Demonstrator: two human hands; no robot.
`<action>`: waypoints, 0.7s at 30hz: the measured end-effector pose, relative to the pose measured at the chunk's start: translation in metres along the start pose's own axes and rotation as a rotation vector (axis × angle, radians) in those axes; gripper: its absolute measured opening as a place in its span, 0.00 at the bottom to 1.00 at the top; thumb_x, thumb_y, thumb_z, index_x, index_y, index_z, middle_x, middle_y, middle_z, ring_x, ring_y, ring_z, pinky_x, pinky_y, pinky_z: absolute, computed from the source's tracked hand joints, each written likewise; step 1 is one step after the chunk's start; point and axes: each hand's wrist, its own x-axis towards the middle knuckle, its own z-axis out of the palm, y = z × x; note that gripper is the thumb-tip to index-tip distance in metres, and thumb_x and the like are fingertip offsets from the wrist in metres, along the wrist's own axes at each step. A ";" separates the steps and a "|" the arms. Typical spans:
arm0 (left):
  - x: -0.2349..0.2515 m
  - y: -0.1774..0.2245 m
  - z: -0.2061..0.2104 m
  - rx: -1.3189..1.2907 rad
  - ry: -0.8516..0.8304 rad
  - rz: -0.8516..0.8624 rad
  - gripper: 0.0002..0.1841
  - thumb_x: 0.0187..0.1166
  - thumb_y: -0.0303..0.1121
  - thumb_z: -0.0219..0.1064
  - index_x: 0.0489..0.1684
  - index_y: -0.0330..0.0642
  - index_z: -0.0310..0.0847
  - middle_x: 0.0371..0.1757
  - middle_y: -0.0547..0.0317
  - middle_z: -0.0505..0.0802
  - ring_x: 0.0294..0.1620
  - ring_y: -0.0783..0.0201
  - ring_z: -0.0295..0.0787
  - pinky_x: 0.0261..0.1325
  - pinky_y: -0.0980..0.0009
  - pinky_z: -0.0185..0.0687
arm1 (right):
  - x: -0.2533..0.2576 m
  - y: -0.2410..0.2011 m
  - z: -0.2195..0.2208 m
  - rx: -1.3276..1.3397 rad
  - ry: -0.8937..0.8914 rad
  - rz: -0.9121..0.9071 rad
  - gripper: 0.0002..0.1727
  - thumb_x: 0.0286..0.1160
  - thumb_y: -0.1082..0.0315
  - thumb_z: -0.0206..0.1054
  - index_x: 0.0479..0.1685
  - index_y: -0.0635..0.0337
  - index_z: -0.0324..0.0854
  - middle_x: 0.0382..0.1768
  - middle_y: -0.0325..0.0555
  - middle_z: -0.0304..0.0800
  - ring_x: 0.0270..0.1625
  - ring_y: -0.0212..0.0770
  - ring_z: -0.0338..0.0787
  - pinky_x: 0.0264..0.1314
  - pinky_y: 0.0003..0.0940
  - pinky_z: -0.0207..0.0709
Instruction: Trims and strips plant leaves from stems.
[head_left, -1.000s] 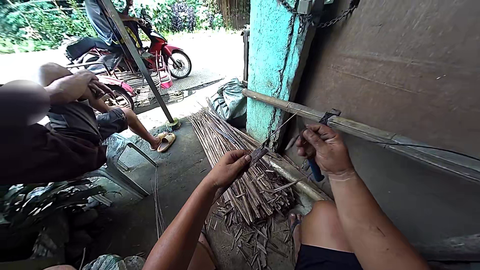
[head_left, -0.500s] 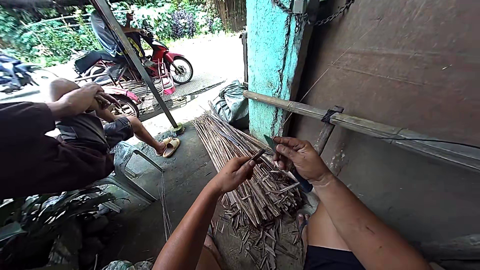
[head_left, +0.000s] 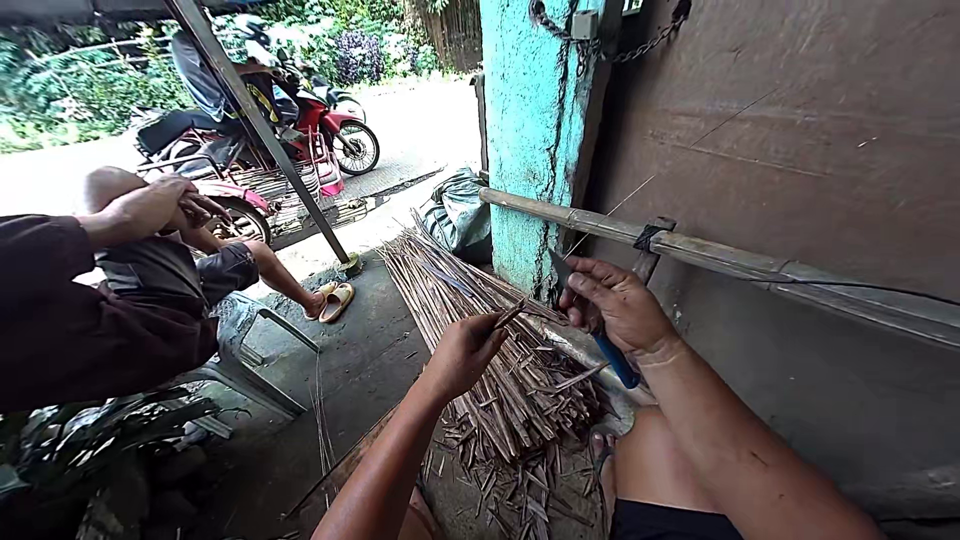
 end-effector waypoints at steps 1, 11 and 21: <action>-0.001 0.001 0.001 0.048 0.023 0.002 0.16 0.87 0.38 0.60 0.61 0.41 0.88 0.30 0.65 0.89 0.26 0.76 0.79 0.35 0.76 0.78 | -0.003 0.002 0.005 -0.021 -0.052 0.049 0.19 0.89 0.69 0.57 0.73 0.63 0.78 0.32 0.45 0.92 0.22 0.34 0.87 0.23 0.27 0.84; -0.007 -0.003 0.014 0.432 0.350 0.071 0.16 0.86 0.40 0.62 0.62 0.48 0.92 0.37 0.57 0.96 0.33 0.62 0.93 0.39 0.62 0.88 | 0.001 0.002 0.027 0.021 -0.008 0.080 0.17 0.89 0.70 0.56 0.70 0.68 0.78 0.31 0.46 0.92 0.21 0.34 0.86 0.21 0.27 0.82; -0.016 -0.004 0.009 0.309 0.295 0.009 0.20 0.82 0.45 0.67 0.66 0.46 0.88 0.47 0.57 0.97 0.42 0.63 0.94 0.50 0.62 0.90 | 0.010 0.007 0.028 0.119 -0.041 0.074 0.16 0.89 0.71 0.54 0.66 0.65 0.81 0.30 0.46 0.92 0.19 0.32 0.85 0.20 0.24 0.81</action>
